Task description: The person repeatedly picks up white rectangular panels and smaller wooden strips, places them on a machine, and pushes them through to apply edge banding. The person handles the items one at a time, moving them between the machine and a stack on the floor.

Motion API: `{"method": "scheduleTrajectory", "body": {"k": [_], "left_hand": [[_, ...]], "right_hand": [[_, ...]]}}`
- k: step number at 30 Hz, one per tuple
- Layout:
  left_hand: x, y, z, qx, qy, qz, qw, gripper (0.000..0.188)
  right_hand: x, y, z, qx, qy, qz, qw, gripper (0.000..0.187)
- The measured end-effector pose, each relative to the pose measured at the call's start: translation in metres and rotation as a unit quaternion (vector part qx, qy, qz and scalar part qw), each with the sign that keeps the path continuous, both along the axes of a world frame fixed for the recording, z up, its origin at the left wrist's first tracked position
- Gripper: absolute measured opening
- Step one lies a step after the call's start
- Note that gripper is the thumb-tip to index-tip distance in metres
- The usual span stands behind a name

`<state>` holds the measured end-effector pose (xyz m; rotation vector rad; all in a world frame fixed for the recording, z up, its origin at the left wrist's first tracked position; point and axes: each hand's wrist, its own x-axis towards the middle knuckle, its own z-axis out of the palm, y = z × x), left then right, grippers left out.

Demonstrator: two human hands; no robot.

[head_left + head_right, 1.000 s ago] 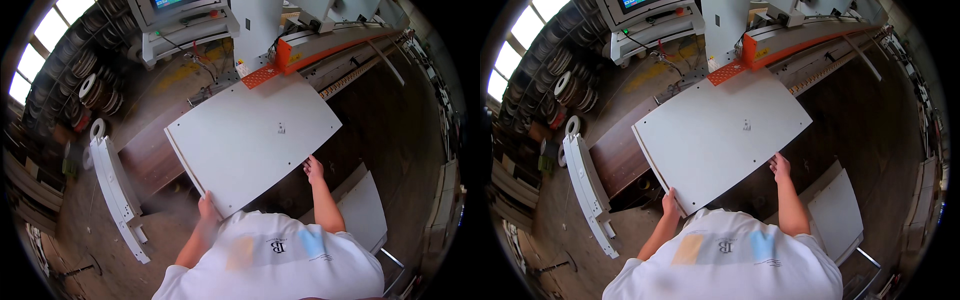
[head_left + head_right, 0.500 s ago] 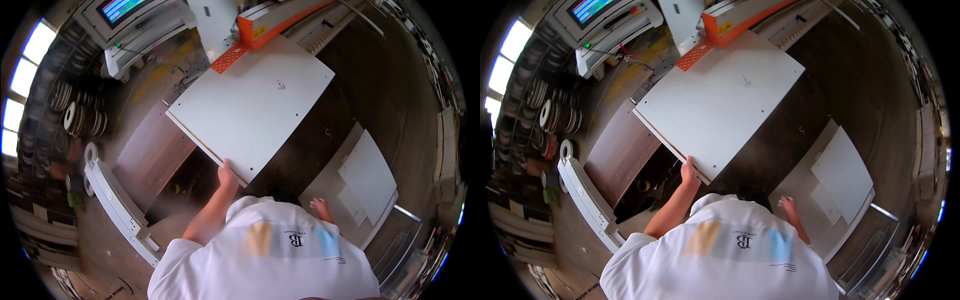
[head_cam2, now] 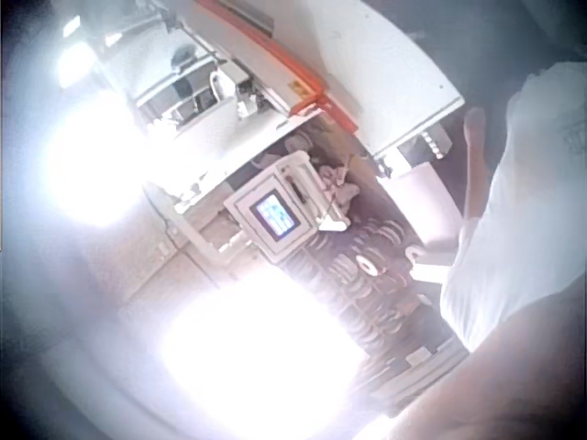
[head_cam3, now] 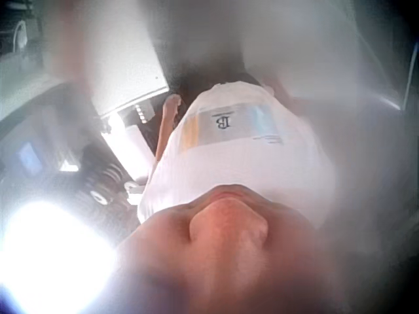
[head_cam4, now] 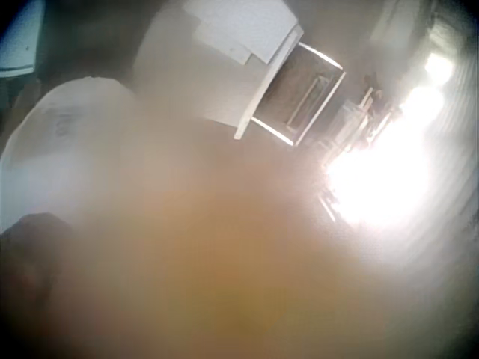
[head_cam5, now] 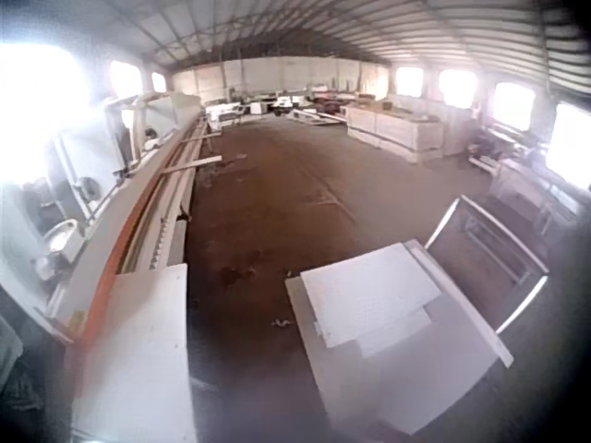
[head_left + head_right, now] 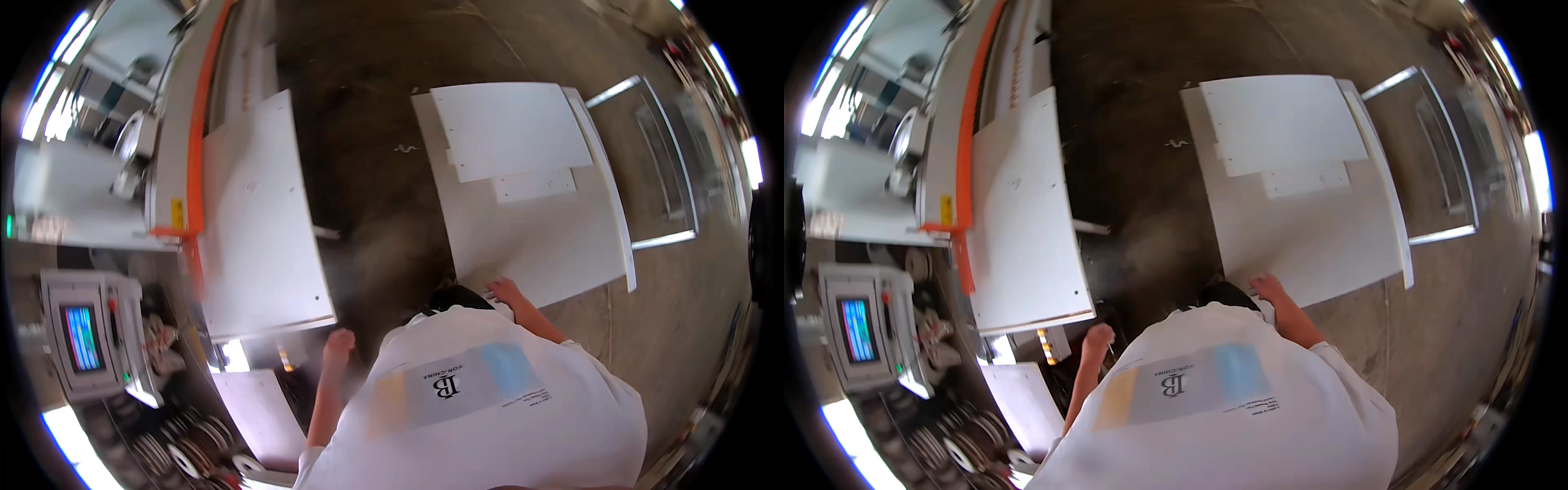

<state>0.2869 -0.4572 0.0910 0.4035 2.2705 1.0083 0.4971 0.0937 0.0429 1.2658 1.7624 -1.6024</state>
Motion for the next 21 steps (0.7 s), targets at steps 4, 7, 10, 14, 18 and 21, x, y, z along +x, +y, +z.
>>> {"method": "scheduleTrajectory", "body": {"k": [4, 7, 10, 14, 18, 21], "left_hand": [[-0.016, 0.088, 0.062, -0.117, -0.032, -0.068, 0.990, 0.036], [-0.053, 0.169, 0.084, -0.084, -0.037, -0.113, 0.989, 0.038], [-0.096, 0.245, 0.043, -0.016, -0.167, -0.061, 0.984, 0.038], [-0.141, 0.367, 0.018, -0.011, -0.235, -0.156, 0.959, 0.038], [-0.182, 0.466, -0.051, -0.010, -0.314, -0.205, 0.927, 0.036], [-0.214, 0.541, -0.134, -0.009, -0.412, -0.174, 0.894, 0.017]], "right_hand": [[0.001, 0.012, 0.011, -0.028, -0.014, -0.055, 0.998, 0.040], [0.001, 0.025, 0.006, -0.052, -0.010, -0.091, 0.994, 0.041], [0.006, 0.038, -0.005, -0.073, -0.010, -0.173, 0.982, 0.041], [0.024, 0.033, -0.003, -0.060, -0.007, -0.300, 0.952, 0.041], [0.042, 0.004, -0.008, -0.045, -0.005, -0.384, 0.922, 0.039], [0.068, -0.040, -0.007, -0.036, -0.043, -0.432, 0.900, 0.036]]}}
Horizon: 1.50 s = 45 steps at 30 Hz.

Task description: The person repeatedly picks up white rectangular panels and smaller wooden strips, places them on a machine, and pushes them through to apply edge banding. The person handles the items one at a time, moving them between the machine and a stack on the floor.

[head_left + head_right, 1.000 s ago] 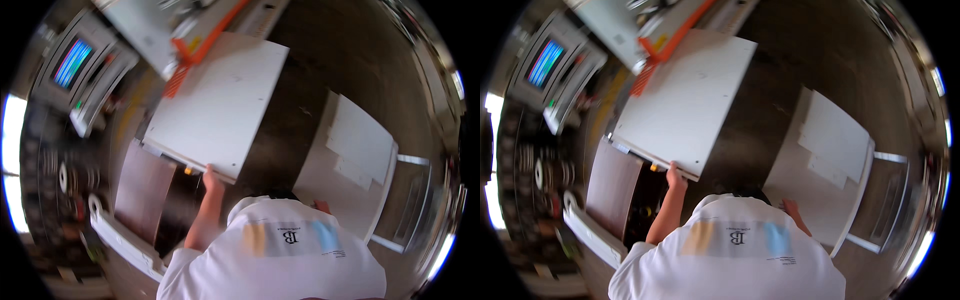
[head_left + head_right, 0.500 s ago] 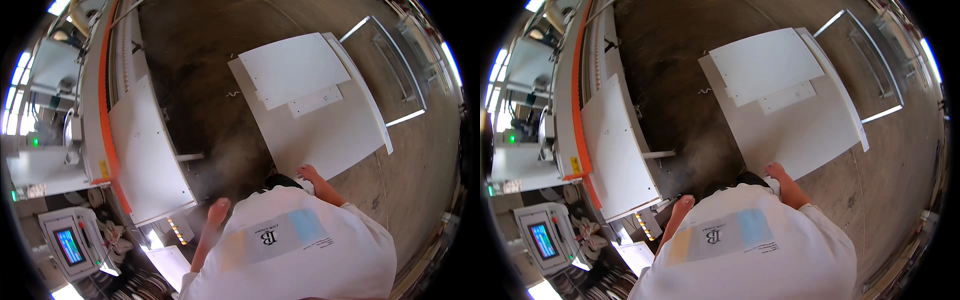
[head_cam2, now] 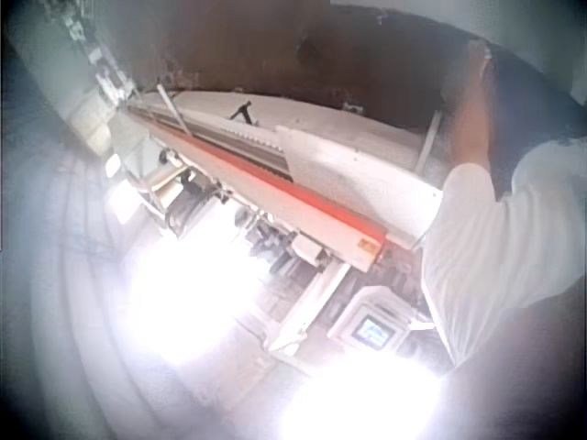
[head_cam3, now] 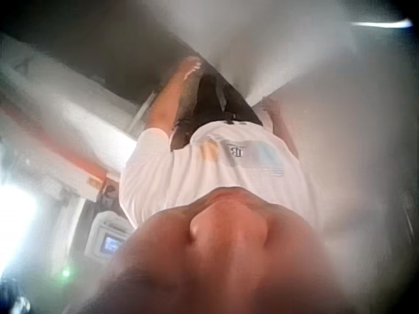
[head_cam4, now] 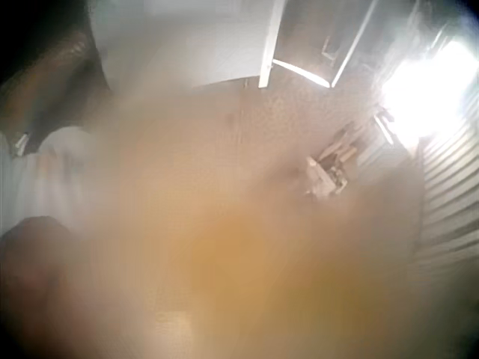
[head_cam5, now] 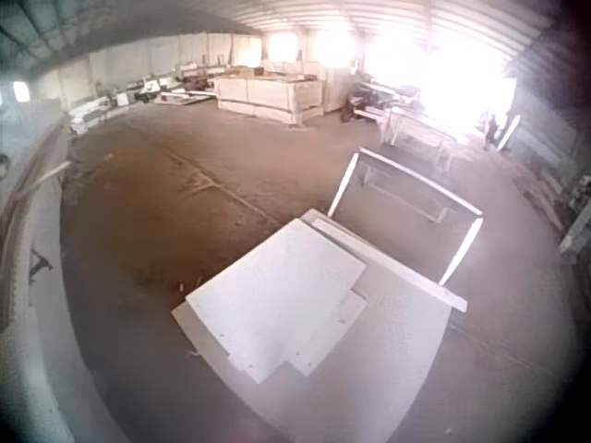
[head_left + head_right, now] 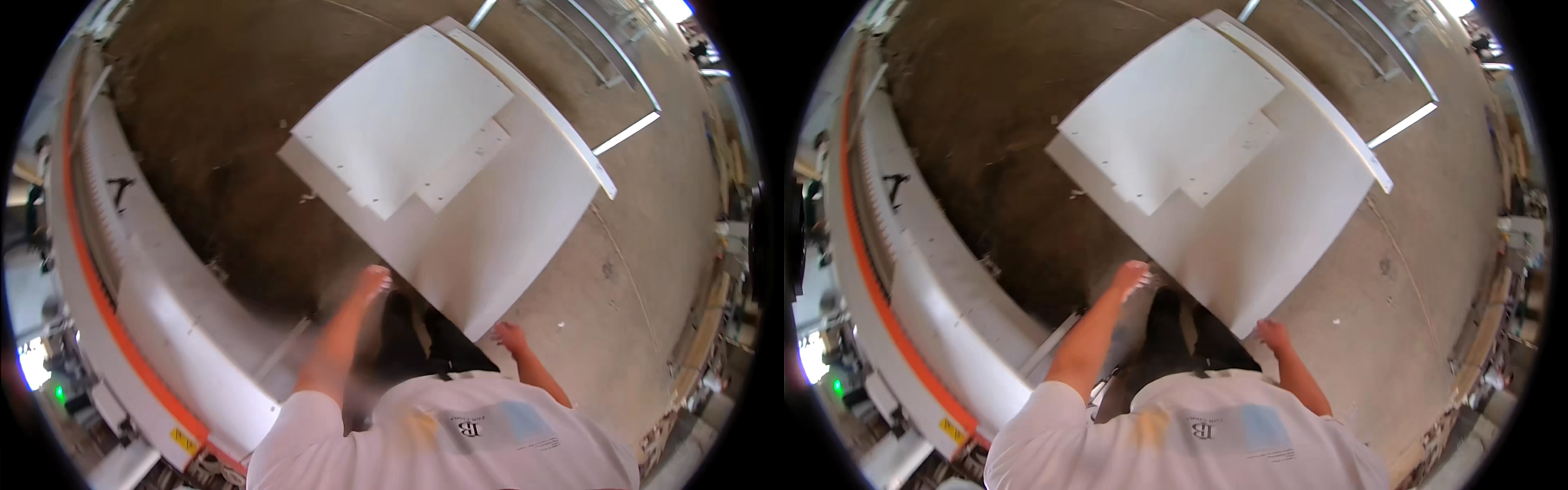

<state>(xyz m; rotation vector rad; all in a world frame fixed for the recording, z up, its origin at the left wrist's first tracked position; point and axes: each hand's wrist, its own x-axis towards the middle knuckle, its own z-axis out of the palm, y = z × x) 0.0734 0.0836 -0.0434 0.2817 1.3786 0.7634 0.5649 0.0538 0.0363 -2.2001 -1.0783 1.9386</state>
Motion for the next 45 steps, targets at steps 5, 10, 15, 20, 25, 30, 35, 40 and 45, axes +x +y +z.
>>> {"method": "scheduleTrajectory", "body": {"k": [5, 10, 15, 20, 25, 30, 35, 40, 45], "left_hand": [[-0.058, 0.097, -0.159, -0.056, 0.165, -0.030, 0.984, 0.022], [-0.083, 0.154, -0.250, -0.093, 0.144, 0.116, 0.978, 0.029], [-0.044, 0.180, -0.236, -0.072, 0.163, 0.304, 0.936, 0.042], [-0.036, 0.162, -0.250, -0.058, 0.093, 0.283, 0.953, 0.037], [-0.040, 0.149, -0.265, -0.002, 0.073, 0.260, 0.963, 0.033], [-0.029, 0.112, -0.224, 0.006, 0.111, 0.204, 0.973, 0.028], [-0.023, 0.014, -0.212, -0.025, 0.012, 0.256, 0.966, 0.027], [-0.040, -0.076, -0.232, -0.108, 0.006, 0.272, 0.956, 0.032], [-0.058, -0.058, -0.190, -0.032, -0.017, 0.415, 0.909, 0.042]], "right_hand": [[0.010, -0.100, 0.029, -0.102, -0.066, -0.041, 0.992, 0.035], [0.006, -0.106, 0.043, -0.171, -0.105, -0.094, 0.975, 0.034], [-0.038, -0.097, 0.056, -0.150, -0.107, -0.059, 0.981, 0.038], [-0.069, -0.052, 0.060, -0.145, -0.091, -0.072, 0.983, 0.038], [-0.077, -0.021, 0.057, -0.128, -0.071, -0.034, 0.989, 0.038], [-0.072, -0.024, 0.053, -0.131, -0.071, -0.034, 0.988, 0.039], [-0.068, -0.035, 0.046, -0.155, -0.057, -0.039, 0.985, 0.039], [-0.064, -0.032, 0.041, -0.149, -0.045, -0.041, 0.987, 0.037], [-0.060, -0.031, 0.028, -0.142, -0.060, -0.021, 0.988, 0.035]]}}
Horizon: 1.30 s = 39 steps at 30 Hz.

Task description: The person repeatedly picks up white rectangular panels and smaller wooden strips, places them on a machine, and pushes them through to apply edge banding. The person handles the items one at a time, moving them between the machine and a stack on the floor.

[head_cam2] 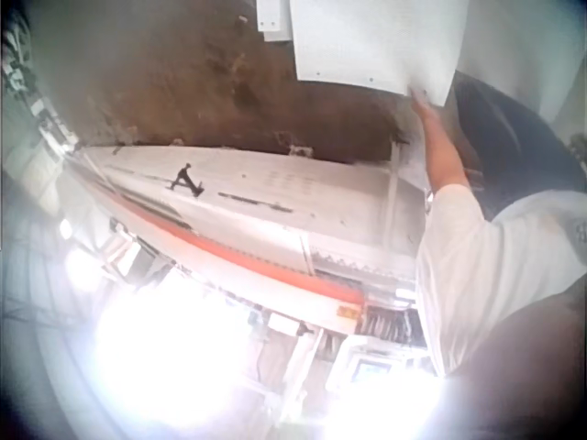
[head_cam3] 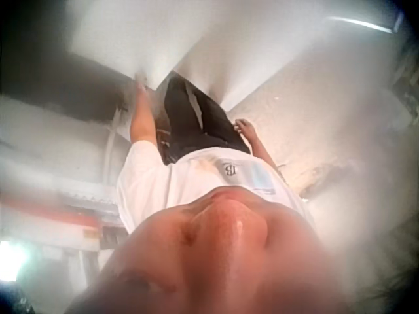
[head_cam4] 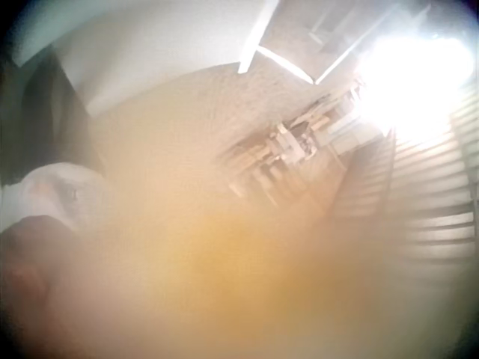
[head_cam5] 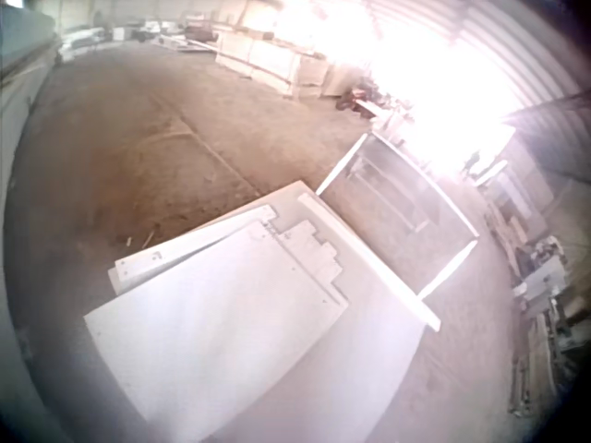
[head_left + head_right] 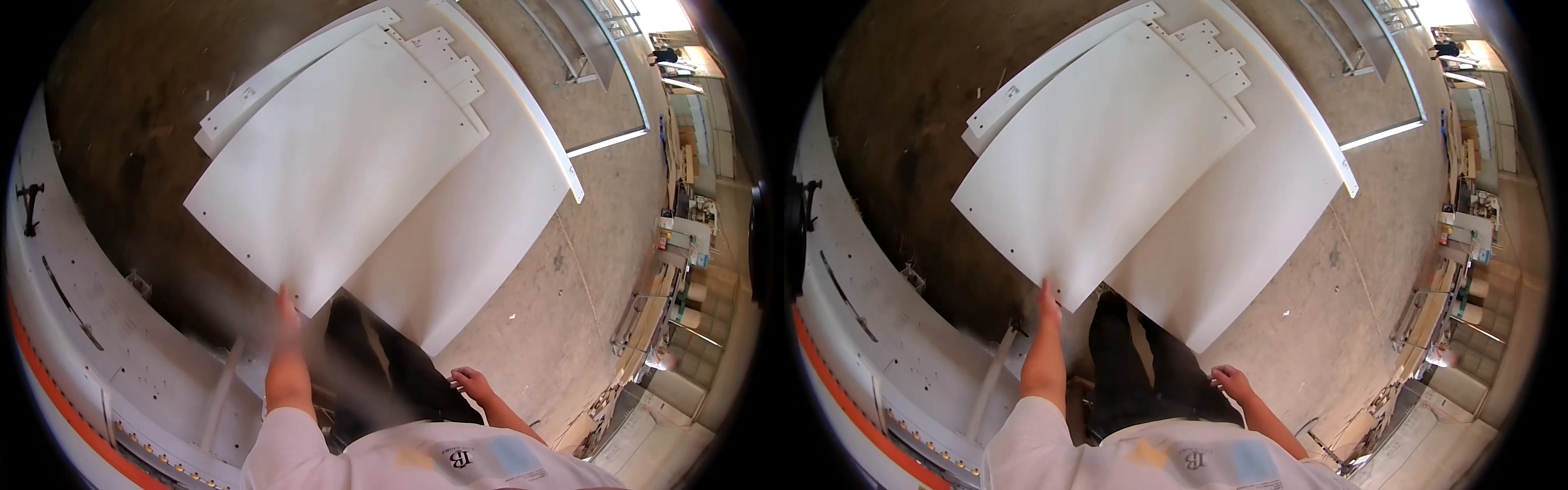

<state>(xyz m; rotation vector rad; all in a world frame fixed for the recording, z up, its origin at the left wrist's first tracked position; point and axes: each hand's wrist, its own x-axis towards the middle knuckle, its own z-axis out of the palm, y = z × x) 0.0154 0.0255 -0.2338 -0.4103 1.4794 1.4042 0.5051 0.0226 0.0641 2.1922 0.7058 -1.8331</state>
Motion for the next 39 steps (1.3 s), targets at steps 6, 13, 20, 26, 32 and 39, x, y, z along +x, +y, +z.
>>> {"method": "scheduleTrajectory", "body": {"k": [6, 13, 20, 26, 32, 39], "left_hand": [[0.022, -0.020, 0.033, -0.137, 0.113, -0.167, 0.970, 0.042], [0.135, -0.064, 0.150, -0.134, 0.141, -0.109, 0.975, 0.038], [0.181, -0.150, 0.284, -0.148, 0.078, -0.063, 0.984, 0.032], [0.200, -0.242, 0.317, -0.239, 0.133, 0.118, 0.955, 0.058], [0.188, -0.343, 0.303, -0.385, 0.260, 0.021, 0.885, 0.062], [0.145, -0.330, 0.342, -0.352, 0.156, 0.049, 0.922, 0.059]], "right_hand": [[0.010, 0.028, -0.011, 0.014, 0.021, 0.043, 0.999, 0.041], [0.015, 0.065, -0.036, 0.074, 0.075, 0.087, 0.991, 0.033], [0.015, 0.131, -0.084, 0.136, 0.101, 0.203, 0.964, 0.030], [0.010, 0.192, -0.107, 0.233, 0.028, 0.404, 0.884, 0.042], [0.011, 0.262, -0.136, 0.441, -0.148, 0.456, 0.759, 0.062], [-0.003, 0.377, -0.146, 0.264, -0.185, 0.518, 0.792, 0.079]]}}
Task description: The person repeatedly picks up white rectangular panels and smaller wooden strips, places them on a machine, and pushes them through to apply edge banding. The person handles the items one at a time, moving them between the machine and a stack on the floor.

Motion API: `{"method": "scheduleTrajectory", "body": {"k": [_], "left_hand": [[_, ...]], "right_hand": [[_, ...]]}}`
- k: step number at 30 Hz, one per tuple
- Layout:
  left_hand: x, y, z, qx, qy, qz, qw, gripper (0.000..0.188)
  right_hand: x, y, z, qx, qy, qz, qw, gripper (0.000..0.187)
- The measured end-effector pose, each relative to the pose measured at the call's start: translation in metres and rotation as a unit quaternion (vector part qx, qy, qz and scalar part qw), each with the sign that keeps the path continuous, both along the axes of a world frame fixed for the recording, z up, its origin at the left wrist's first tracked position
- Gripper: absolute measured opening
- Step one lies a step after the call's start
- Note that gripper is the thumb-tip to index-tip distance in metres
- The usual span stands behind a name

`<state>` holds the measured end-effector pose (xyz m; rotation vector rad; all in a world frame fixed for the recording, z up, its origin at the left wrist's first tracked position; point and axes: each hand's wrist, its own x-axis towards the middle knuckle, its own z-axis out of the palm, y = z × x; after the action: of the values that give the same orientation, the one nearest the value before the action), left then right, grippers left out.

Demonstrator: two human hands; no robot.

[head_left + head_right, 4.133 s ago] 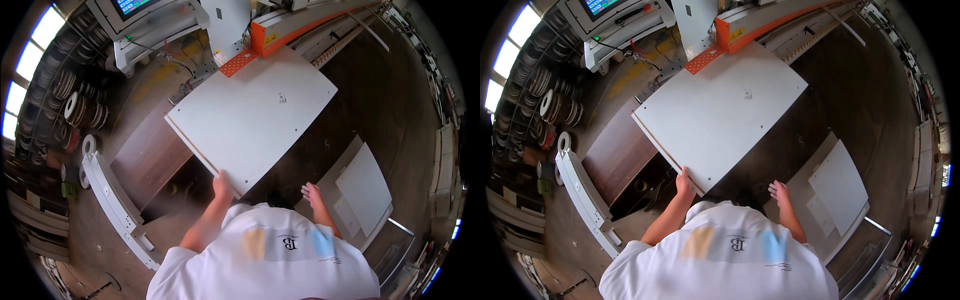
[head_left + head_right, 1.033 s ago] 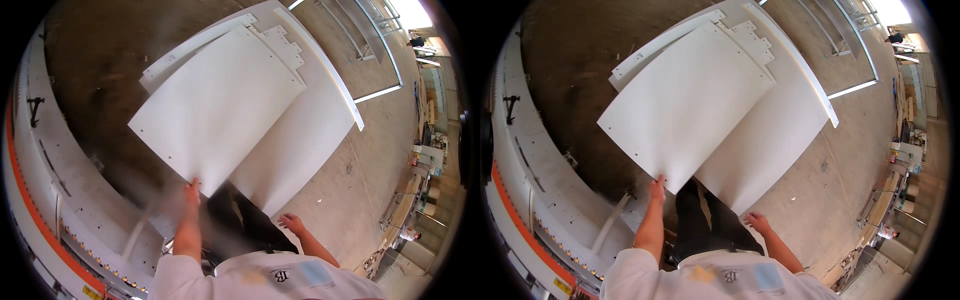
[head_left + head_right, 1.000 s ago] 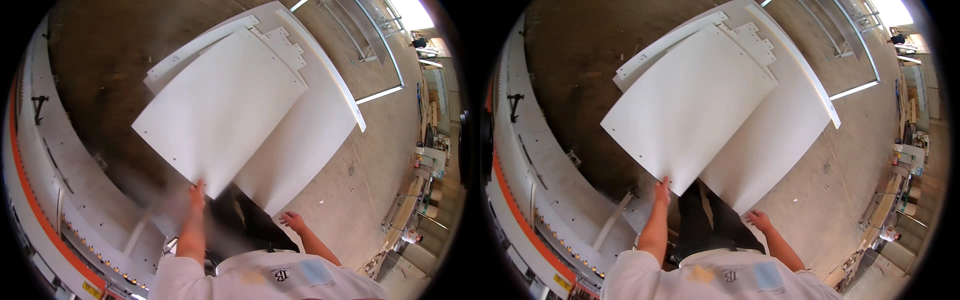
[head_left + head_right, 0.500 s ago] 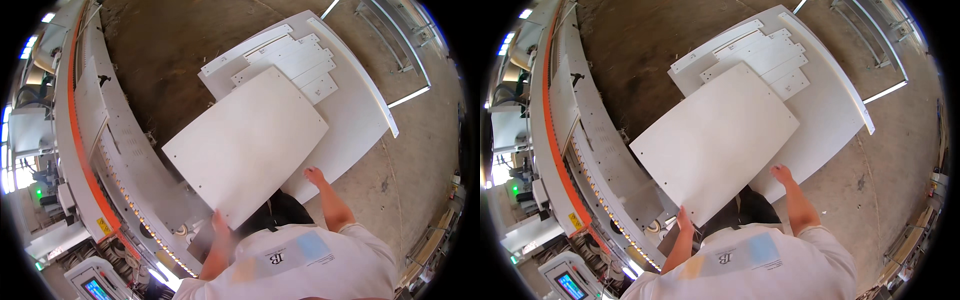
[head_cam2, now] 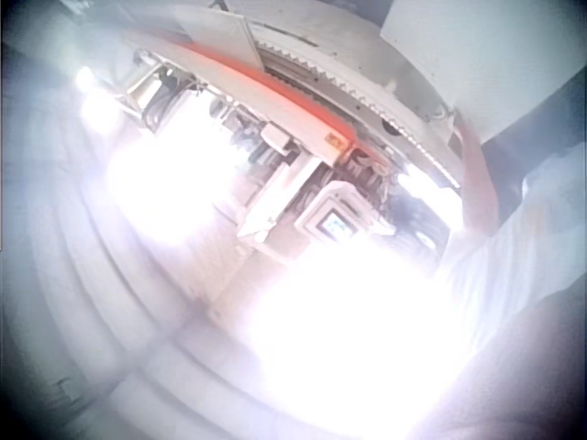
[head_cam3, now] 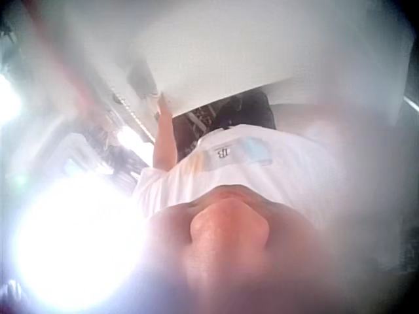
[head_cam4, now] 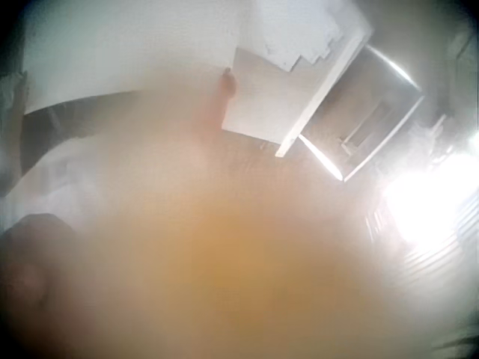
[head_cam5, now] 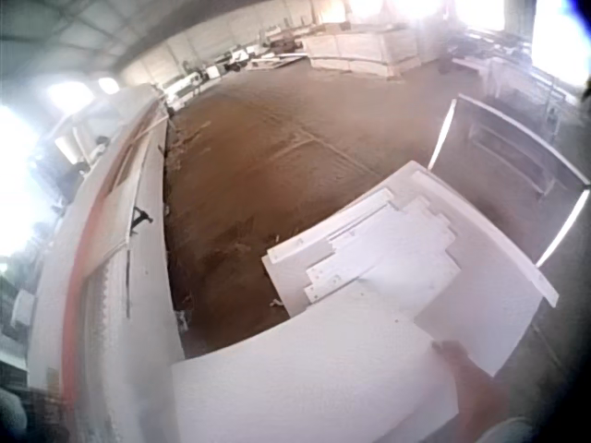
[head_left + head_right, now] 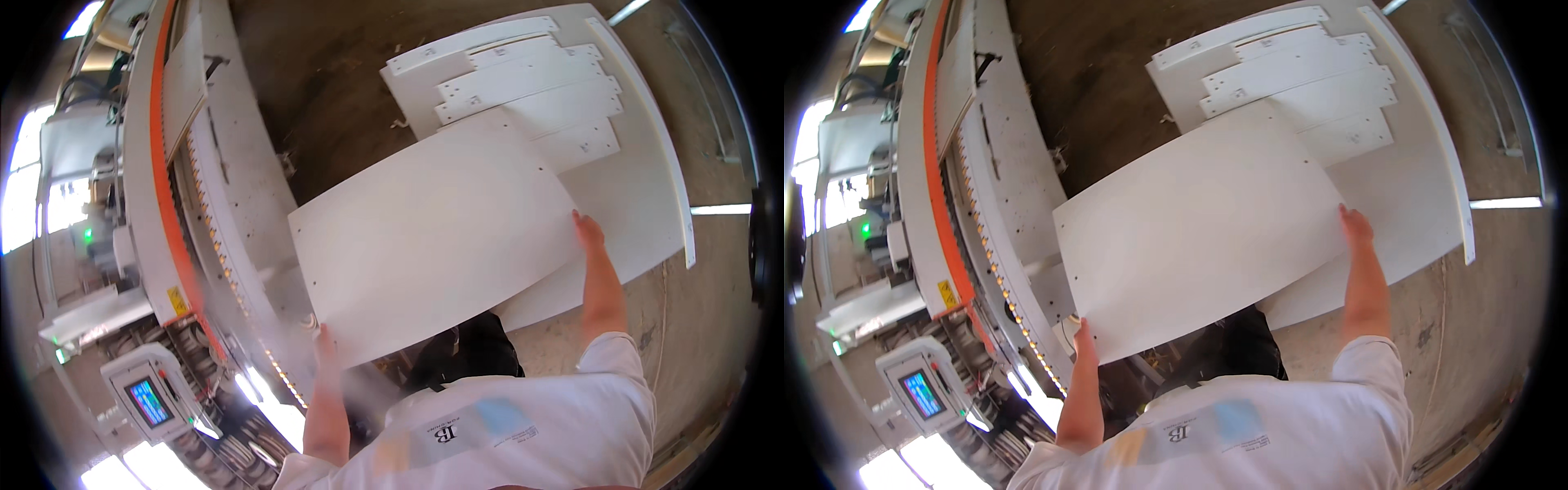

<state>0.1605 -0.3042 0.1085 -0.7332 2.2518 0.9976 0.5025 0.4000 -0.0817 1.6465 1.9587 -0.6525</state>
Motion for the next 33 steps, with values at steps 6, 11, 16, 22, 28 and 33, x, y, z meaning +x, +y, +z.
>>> {"method": "scheduleTrajectory", "body": {"k": [6, 11, 16, 22, 28, 33], "left_hand": [[-0.006, -0.061, -0.026, -0.171, 0.077, -0.098, 0.977, 0.057], [0.018, -0.018, 0.095, -0.169, 0.074, -0.002, 0.983, 0.057], [0.072, -0.109, 0.131, -0.143, 0.168, 0.077, 0.972, 0.056], [0.112, -0.211, 0.130, -0.107, 0.143, 0.093, 0.979, 0.062], [0.136, -0.309, 0.101, -0.146, 0.153, 0.111, 0.971, 0.066], [0.147, -0.380, 0.082, -0.405, 0.233, -0.034, 0.884, 0.054]], "right_hand": [[-0.027, -0.002, 0.019, 0.028, 0.008, -0.093, 0.995, 0.085], [0.026, -0.057, 0.049, 0.006, 0.089, -0.103, 0.991, 0.083], [0.063, -0.136, 0.083, -0.022, 0.232, -0.174, 0.957, 0.074], [0.042, -0.221, 0.176, -0.035, 0.385, -0.212, 0.897, 0.075], [0.031, -0.277, 0.169, -0.011, 0.381, -0.170, 0.909, 0.071], [0.023, -0.338, 0.157, -0.099, 0.453, -0.157, 0.872, 0.063]]}}
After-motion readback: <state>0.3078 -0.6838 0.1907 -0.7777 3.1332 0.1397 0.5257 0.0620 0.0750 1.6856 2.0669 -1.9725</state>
